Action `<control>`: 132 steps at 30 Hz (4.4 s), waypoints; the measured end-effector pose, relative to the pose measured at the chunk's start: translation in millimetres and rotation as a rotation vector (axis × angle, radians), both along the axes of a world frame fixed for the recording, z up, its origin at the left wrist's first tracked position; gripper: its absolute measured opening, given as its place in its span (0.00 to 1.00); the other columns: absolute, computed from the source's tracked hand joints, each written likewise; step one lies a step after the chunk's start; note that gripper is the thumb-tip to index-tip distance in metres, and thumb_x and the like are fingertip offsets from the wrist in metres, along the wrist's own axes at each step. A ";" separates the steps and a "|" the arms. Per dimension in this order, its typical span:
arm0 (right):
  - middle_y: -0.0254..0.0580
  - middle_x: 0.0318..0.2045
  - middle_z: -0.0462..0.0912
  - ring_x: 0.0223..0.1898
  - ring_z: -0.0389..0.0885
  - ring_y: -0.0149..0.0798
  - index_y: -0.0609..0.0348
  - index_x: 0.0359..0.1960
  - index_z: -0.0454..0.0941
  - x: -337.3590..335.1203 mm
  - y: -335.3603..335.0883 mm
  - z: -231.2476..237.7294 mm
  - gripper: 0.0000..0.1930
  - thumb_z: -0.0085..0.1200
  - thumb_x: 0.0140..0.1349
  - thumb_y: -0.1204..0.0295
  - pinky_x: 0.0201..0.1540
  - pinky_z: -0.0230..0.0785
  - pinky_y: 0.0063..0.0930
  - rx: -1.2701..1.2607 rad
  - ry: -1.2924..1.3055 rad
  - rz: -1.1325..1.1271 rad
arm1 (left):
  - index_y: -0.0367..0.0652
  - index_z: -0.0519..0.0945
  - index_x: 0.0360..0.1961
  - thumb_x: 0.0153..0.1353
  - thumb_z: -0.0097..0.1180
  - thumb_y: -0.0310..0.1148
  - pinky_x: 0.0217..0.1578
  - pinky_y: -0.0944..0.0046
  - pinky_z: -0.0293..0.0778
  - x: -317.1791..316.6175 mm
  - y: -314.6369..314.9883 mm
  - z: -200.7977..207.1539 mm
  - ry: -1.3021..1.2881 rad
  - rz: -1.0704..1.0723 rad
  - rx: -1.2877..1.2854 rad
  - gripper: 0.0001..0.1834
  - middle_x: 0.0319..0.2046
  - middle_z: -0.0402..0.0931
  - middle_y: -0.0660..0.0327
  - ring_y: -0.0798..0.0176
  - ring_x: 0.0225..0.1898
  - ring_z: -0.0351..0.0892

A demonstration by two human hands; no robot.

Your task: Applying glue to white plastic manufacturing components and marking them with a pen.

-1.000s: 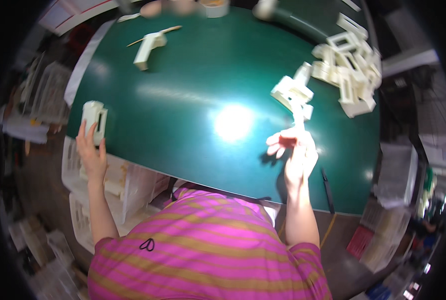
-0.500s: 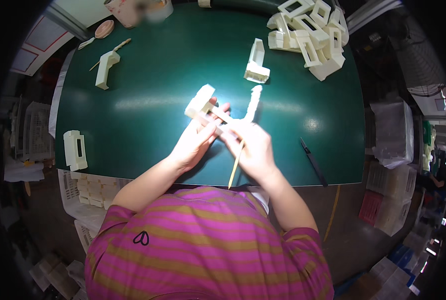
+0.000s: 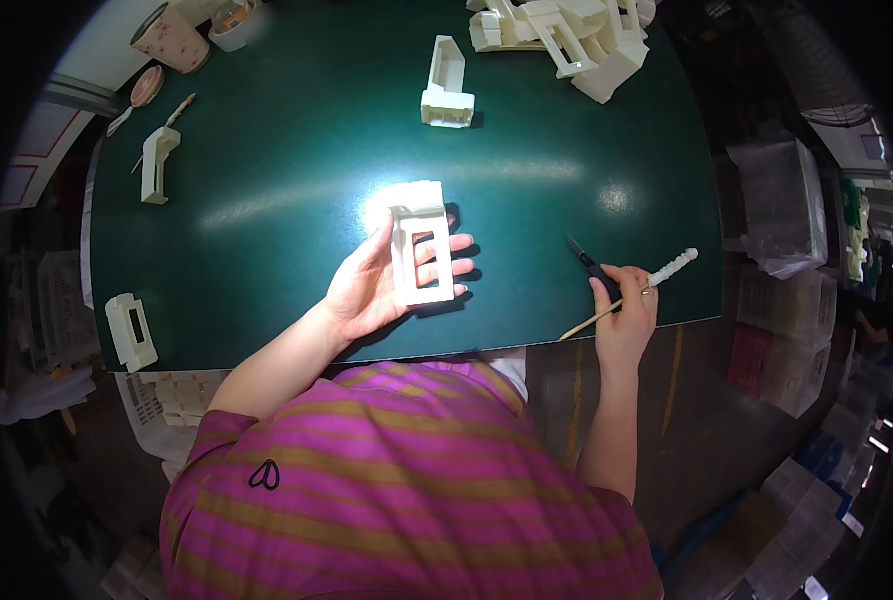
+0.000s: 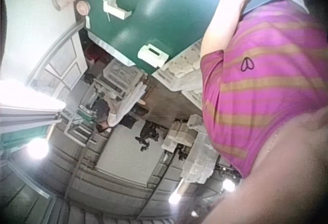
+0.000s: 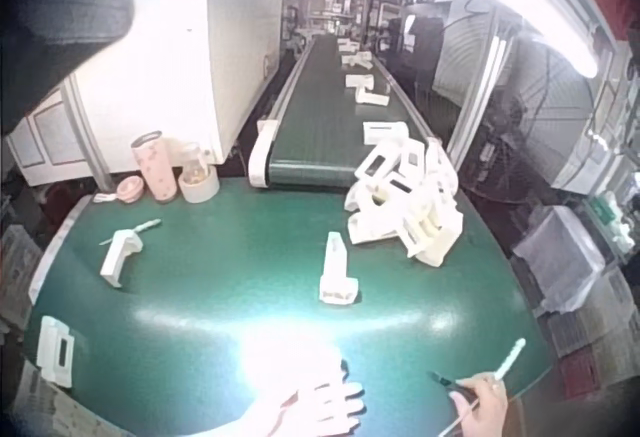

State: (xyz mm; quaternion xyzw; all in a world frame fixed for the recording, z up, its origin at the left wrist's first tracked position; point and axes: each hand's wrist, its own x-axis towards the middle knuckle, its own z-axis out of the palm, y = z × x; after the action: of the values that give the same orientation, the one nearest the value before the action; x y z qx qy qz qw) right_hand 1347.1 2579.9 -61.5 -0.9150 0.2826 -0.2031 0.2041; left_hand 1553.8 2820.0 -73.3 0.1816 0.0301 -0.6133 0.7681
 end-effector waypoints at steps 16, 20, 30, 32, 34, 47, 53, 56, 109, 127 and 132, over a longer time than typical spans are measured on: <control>0.49 0.36 0.80 0.34 0.82 0.46 0.63 0.42 0.80 -29.6 73.2 38.5 0.15 0.66 0.52 0.81 0.34 0.73 0.31 0.077 -0.222 0.023 | 0.44 0.52 0.68 0.72 0.46 0.46 0.61 0.52 0.66 -80.2 -45.3 9.8 -0.243 -0.281 0.058 0.31 0.63 0.65 0.52 0.56 0.64 0.66; 0.48 0.37 0.80 0.34 0.81 0.46 0.62 0.42 0.81 -41.2 75.9 35.2 0.15 0.65 0.52 0.81 0.34 0.73 0.31 0.087 -0.239 -0.046 | 0.44 0.52 0.68 0.73 0.46 0.45 0.62 0.52 0.65 -87.5 -49.9 7.4 -0.268 -0.317 0.038 0.31 0.63 0.65 0.51 0.56 0.64 0.67; 0.46 0.37 0.80 0.35 0.81 0.44 0.62 0.42 0.81 -61.5 80.2 27.8 0.14 0.65 0.53 0.82 0.35 0.72 0.31 0.077 -0.246 -0.146 | 0.44 0.52 0.69 0.72 0.46 0.45 0.63 0.50 0.65 -92.7 -51.9 -2.4 -0.420 -0.385 0.045 0.31 0.63 0.66 0.51 0.54 0.64 0.67; 0.46 0.37 0.79 0.36 0.80 0.45 0.63 0.41 0.80 -65.6 75.8 25.7 0.13 0.65 0.53 0.82 0.38 0.73 0.31 0.105 -0.192 -0.221 | 0.44 0.51 0.70 0.72 0.46 0.44 0.63 0.51 0.65 -92.2 -50.5 -3.4 -0.567 -0.402 -0.007 0.32 0.62 0.66 0.51 0.54 0.64 0.68; 0.46 0.37 0.79 0.37 0.80 0.45 0.64 0.41 0.80 -68.8 69.5 21.8 0.13 0.64 0.53 0.83 0.39 0.72 0.31 0.110 -0.226 -0.251 | 0.43 0.51 0.70 0.72 0.46 0.45 0.63 0.51 0.64 -92.9 -49.4 -3.1 -0.527 -0.410 -0.007 0.32 0.62 0.66 0.51 0.54 0.64 0.68; 0.46 0.35 0.79 0.37 0.80 0.45 0.62 0.42 0.80 -11.1 14.6 18.5 0.14 0.64 0.53 0.83 0.41 0.72 0.31 0.059 -0.279 -0.135 | 0.44 0.52 0.69 0.72 0.47 0.47 0.61 0.54 0.66 -78.9 -41.0 9.8 -0.321 -0.305 0.047 0.33 0.62 0.66 0.52 0.57 0.62 0.69; 0.48 0.35 0.80 0.33 0.81 0.46 0.63 0.41 0.80 6.2 47.7 34.3 0.15 0.65 0.51 0.83 0.34 0.74 0.30 0.078 -0.291 0.173 | 0.45 0.53 0.69 0.72 0.46 0.48 0.57 0.56 0.68 -66.1 -37.2 6.4 -0.352 -0.142 0.088 0.31 0.62 0.66 0.52 0.58 0.61 0.70; 0.48 0.34 0.80 0.31 0.82 0.45 0.62 0.42 0.80 9.9 61.5 34.7 0.15 0.66 0.51 0.81 0.30 0.73 0.30 0.064 -0.285 0.159 | 0.44 0.53 0.68 0.72 0.46 0.48 0.58 0.53 0.69 -66.4 -36.7 2.8 -0.367 -0.125 0.090 0.32 0.62 0.65 0.50 0.55 0.61 0.69; 0.53 0.37 0.81 0.36 0.82 0.42 0.68 0.34 0.77 139.2 81.0 17.3 0.19 0.36 0.75 0.68 0.41 0.76 0.34 0.865 -0.909 0.307 | 0.40 0.52 0.70 0.69 0.50 0.45 0.59 0.56 0.67 40.3 20.9 15.6 -0.884 0.175 -0.016 0.36 0.56 0.70 0.54 0.60 0.58 0.72; 0.49 0.26 0.79 0.26 0.76 0.38 0.62 0.28 0.77 138.9 79.4 15.4 0.20 0.38 0.75 0.65 0.28 0.66 0.26 1.909 -0.847 0.218 | 0.37 0.55 0.69 0.64 0.58 0.37 0.64 0.53 0.60 32.2 19.4 10.4 -1.257 0.323 0.266 0.37 0.63 0.63 0.50 0.53 0.63 0.65; 0.51 0.25 0.78 0.26 0.78 0.40 0.61 0.28 0.73 131.6 111.3 24.1 0.20 0.35 0.76 0.65 0.31 0.73 0.31 2.491 -0.168 0.689 | 0.36 0.63 0.65 0.52 0.66 0.29 0.60 0.52 0.64 44.4 17.1 11.6 -1.803 0.673 0.628 0.39 0.57 0.66 0.46 0.45 0.58 0.68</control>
State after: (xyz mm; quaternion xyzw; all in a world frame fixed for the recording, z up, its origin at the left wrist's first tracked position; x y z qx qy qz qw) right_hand 1478.8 2691.2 -37.4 -0.1199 0.0178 0.2014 0.9720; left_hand 1598.3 2837.2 -61.8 0.7531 -0.3516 0.0366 0.5549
